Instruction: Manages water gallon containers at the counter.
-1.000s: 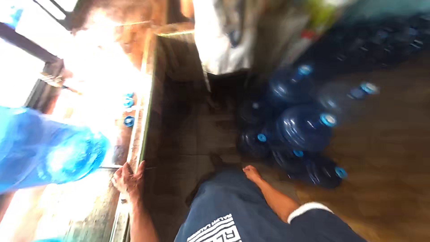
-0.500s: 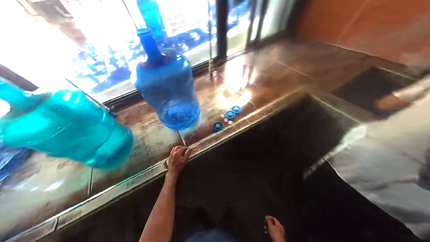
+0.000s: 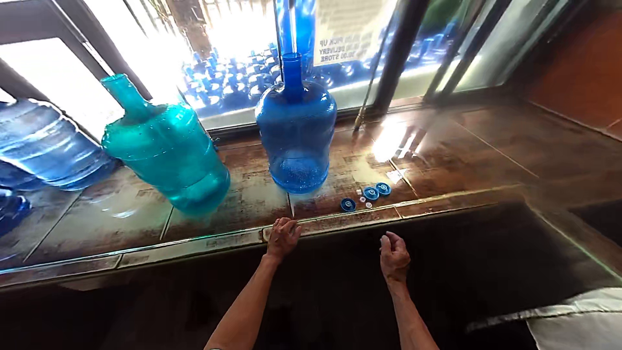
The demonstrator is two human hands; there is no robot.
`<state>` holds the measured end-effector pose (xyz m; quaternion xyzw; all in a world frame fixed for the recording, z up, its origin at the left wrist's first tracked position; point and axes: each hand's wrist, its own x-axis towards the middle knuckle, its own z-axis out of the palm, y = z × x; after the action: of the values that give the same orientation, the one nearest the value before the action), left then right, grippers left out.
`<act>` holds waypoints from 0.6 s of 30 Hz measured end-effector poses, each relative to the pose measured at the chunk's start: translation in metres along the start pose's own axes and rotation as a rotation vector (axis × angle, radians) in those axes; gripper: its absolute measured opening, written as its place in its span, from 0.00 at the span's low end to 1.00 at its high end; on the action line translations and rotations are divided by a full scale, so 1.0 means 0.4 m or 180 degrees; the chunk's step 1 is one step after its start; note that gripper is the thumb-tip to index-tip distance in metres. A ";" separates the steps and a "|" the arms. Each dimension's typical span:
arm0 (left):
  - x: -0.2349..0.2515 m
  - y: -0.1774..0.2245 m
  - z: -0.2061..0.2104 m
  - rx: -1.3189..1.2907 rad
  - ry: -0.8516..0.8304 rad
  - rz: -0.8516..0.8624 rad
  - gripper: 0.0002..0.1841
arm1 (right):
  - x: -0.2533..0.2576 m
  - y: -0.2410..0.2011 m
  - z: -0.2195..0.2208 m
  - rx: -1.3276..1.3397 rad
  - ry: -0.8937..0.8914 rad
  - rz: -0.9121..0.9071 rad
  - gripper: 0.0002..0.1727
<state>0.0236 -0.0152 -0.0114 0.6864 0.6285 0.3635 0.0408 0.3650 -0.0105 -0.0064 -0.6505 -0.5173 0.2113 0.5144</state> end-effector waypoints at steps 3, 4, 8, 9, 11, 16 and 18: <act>-0.006 -0.003 -0.023 -0.0363 0.0176 0.0047 0.15 | 0.095 -0.046 0.019 -0.0200 0.0231 -0.0382 0.21; -0.007 -0.004 -0.037 -0.0501 0.0296 0.0003 0.16 | 0.129 -0.056 0.023 -0.0253 0.0279 -0.0420 0.21; -0.051 -0.055 -0.123 -0.0623 0.0722 -0.0286 0.17 | 0.231 -0.077 0.037 -0.0521 0.0208 -0.0403 0.23; -0.063 -0.082 -0.158 -0.0577 0.0784 -0.0372 0.18 | 0.248 -0.075 0.043 -0.0582 0.0147 -0.0361 0.24; -0.082 -0.149 -0.238 -0.0406 0.0898 -0.0516 0.19 | 0.272 -0.071 0.051 -0.0694 0.0050 -0.0271 0.24; -0.109 -0.348 -0.437 0.0137 0.1405 -0.1078 0.22 | 0.301 -0.048 0.092 -0.0877 -0.0019 -0.0081 0.25; -0.119 -0.408 -0.485 0.0301 0.1693 -0.1164 0.21 | 0.303 -0.042 0.112 -0.0870 0.0124 -0.0011 0.25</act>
<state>-0.2166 -0.1016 0.0257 0.4442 0.7463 0.4871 -0.0921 0.3666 0.1165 0.0225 -0.7176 -0.5323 0.1253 0.4313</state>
